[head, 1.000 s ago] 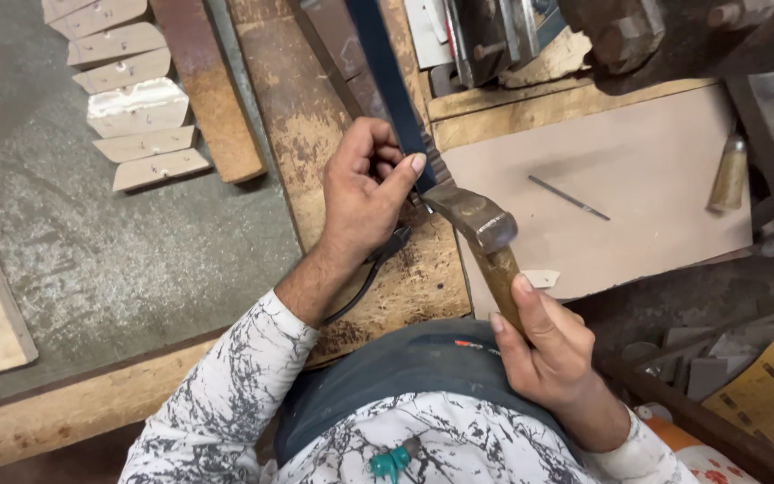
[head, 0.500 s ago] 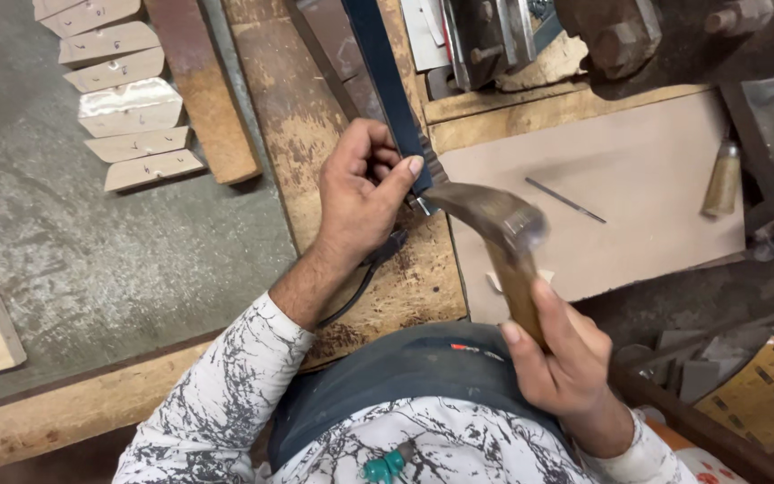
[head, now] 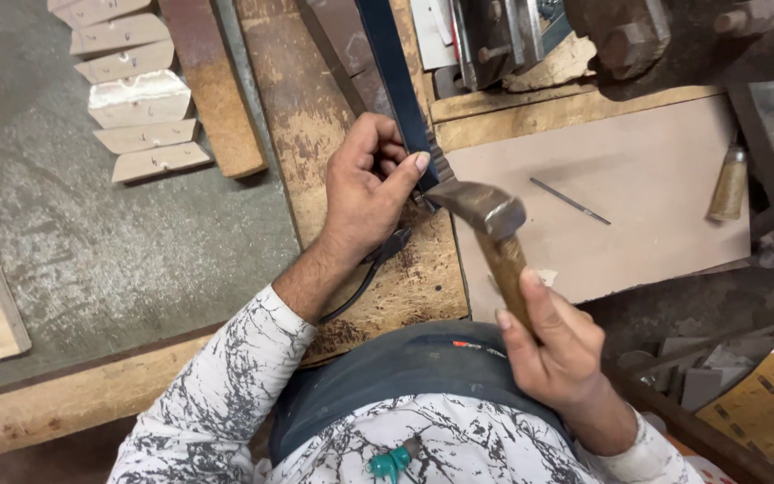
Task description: The person repeatedly bends thin metal strips using a manual bending machine and a hammer. They align each strip against a small wooden template, clamp it in the machine, bend it, and then hammer the bend to refine the angle. The process is repeated for multiple strips throughout the clip.
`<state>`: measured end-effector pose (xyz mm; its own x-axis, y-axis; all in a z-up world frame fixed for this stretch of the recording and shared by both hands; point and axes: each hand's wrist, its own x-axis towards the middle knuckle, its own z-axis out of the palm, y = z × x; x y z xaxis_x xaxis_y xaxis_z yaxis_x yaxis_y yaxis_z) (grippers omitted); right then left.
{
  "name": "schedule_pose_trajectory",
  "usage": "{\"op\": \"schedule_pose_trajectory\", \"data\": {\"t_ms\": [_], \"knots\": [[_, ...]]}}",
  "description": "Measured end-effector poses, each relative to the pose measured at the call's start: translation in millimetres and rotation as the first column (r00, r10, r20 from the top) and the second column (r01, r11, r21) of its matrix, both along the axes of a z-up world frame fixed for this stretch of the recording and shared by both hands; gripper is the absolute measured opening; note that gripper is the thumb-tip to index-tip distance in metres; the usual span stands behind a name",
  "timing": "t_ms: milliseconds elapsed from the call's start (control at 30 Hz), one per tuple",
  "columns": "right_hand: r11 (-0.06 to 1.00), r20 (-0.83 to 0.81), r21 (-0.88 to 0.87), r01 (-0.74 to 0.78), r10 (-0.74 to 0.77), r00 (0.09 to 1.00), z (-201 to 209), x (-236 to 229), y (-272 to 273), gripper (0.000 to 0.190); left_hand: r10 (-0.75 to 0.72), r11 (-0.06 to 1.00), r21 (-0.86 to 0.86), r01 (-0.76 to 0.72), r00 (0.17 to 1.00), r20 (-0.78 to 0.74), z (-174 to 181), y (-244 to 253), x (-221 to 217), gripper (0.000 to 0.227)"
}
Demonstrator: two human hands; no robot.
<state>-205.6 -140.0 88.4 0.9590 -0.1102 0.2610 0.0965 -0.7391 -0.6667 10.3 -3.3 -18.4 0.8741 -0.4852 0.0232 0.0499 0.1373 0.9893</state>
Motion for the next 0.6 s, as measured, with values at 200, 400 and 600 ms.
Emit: {"op": "schedule_pose_trajectory", "data": {"t_ms": [200, 400, 600], "knots": [[0.923, -0.069, 0.276, 0.267, -0.258, 0.964, -12, -19, -22, 0.060, 0.022, 0.999, -0.023, -0.023, 0.999, -0.048, 8, 0, 0, 0.020], [0.898, -0.033, -0.014, 0.440, -0.440, 0.897, -16, -55, -93, 0.051, 0.097, 0.970, -0.221, -0.101, 0.995, -0.028, 63, 41, 0, 0.072], [0.726, 0.067, -0.612, 0.315, -0.349, 0.935, -33, -63, -185, 0.054, 0.372, 0.924, -0.019, -0.383, 0.883, 0.286, 154, 115, -39, 0.049]]}}
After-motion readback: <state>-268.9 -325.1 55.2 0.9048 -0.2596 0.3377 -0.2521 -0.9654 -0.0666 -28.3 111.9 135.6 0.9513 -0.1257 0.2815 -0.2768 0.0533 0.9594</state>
